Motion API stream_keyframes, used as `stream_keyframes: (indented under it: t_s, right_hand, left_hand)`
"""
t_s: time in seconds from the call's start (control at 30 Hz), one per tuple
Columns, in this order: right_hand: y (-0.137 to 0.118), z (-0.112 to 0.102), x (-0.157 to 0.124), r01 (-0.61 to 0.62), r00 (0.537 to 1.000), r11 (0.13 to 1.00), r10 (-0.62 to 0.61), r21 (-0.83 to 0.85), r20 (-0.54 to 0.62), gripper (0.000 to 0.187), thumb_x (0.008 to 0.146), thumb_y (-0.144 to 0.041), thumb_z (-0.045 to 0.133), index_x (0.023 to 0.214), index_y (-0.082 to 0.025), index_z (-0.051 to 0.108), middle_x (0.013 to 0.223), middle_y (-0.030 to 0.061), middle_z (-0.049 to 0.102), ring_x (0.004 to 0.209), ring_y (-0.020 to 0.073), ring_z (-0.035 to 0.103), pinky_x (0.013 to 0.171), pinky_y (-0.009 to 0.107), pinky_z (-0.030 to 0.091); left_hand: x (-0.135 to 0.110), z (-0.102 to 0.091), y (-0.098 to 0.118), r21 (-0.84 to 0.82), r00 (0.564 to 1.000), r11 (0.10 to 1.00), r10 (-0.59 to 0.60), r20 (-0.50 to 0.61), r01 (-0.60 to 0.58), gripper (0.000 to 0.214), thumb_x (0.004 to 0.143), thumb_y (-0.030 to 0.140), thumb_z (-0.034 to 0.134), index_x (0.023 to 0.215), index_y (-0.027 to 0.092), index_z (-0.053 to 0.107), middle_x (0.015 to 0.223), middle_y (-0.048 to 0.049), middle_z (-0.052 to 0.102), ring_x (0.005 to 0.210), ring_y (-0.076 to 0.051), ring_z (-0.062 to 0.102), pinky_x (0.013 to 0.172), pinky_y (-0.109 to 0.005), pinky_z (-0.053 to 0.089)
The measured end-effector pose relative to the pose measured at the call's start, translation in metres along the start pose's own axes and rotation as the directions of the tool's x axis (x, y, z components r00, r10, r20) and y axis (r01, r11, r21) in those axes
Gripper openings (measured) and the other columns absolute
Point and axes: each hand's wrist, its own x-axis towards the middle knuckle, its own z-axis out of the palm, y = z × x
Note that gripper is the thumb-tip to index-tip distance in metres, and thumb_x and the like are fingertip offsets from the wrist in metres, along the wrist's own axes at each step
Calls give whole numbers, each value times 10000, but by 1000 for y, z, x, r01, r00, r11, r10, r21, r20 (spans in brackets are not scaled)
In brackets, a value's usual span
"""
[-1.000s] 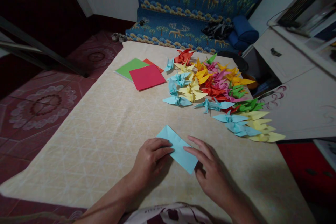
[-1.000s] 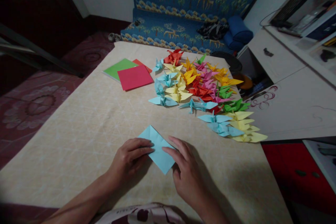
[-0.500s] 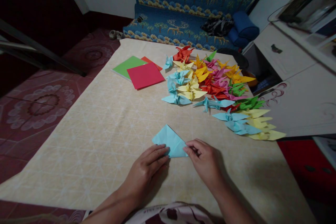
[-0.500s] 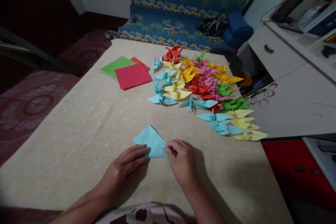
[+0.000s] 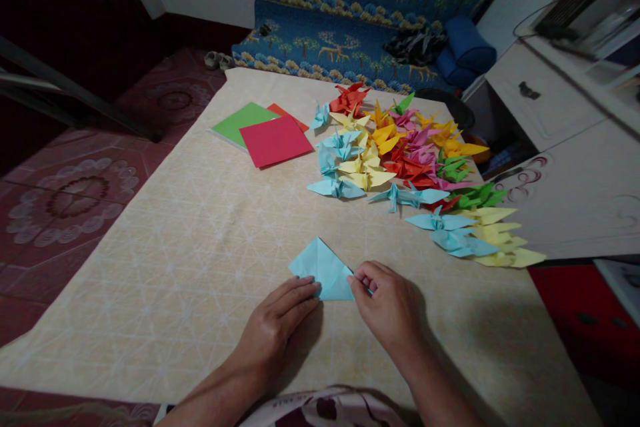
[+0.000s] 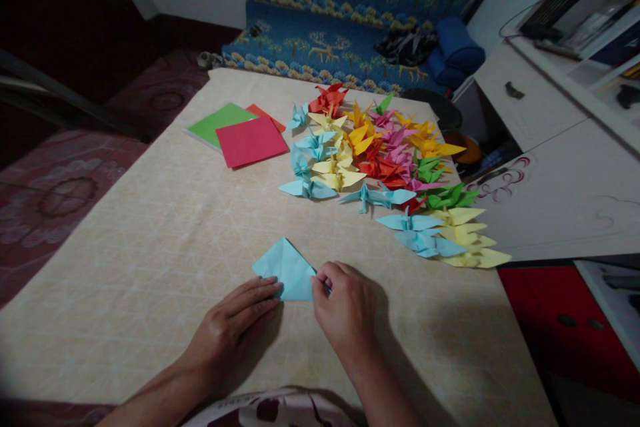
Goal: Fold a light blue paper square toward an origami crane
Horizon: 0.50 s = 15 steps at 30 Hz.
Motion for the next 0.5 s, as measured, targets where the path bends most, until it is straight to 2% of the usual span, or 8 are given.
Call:
stream_keyframes:
  t_s: [0.17, 0.27, 0.4, 0.5]
  right_hand:
    - [-2, -1, 2, -5, 1000, 998, 4, -67, -21, 166, 790, -234, 598, 628, -214, 565, 635, -26, 628, 551, 112, 498, 517, 242, 220]
    - [-3, -1, 2, -13, 1000, 997, 12, -76, -16, 153, 777, -216, 608, 629, -216, 568, 625, -32, 623, 550, 112, 496, 519, 245, 211]
    - [-4, -3, 3, -14, 1000, 998, 13, -55, -8, 156, 778, -221, 622, 631, -219, 570, 627, -36, 620, 553, 112, 499, 515, 245, 216]
    - [-4, -5, 3, -9, 1000, 999, 10, -40, 15, 157, 780, -227, 623, 633, -219, 569, 632, -40, 618, 548, 108, 494, 517, 240, 232]
  left_hand:
    - [-5, 3, -2, 44, 1000, 999, 8, 22, -9, 296, 891, 68, 543, 1168, 136, 622, 1141, -107, 711, 1131, -224, 634, 952, -407, 563]
    - [-3, 1, -1, 114, 997, 993, 9, 73, -17, 351, 905, 97, 535, 1246, 161, 589, 1192, -97, 689, 1126, -219, 628, 946, -400, 560]
    - [5, -3, 4, 196, 981, 975, 72, 183, -108, 356, 957, 147, 433, 1279, 169, 584, 1266, -85, 656, 1084, -231, 640, 939, -418, 553]
    - [9, -4, 7, 218, 970, 963, 110, 218, -158, 355, 962, 171, 426, 1273, 145, 596, 1277, -70, 653, 1046, -254, 641, 901, -422, 567]
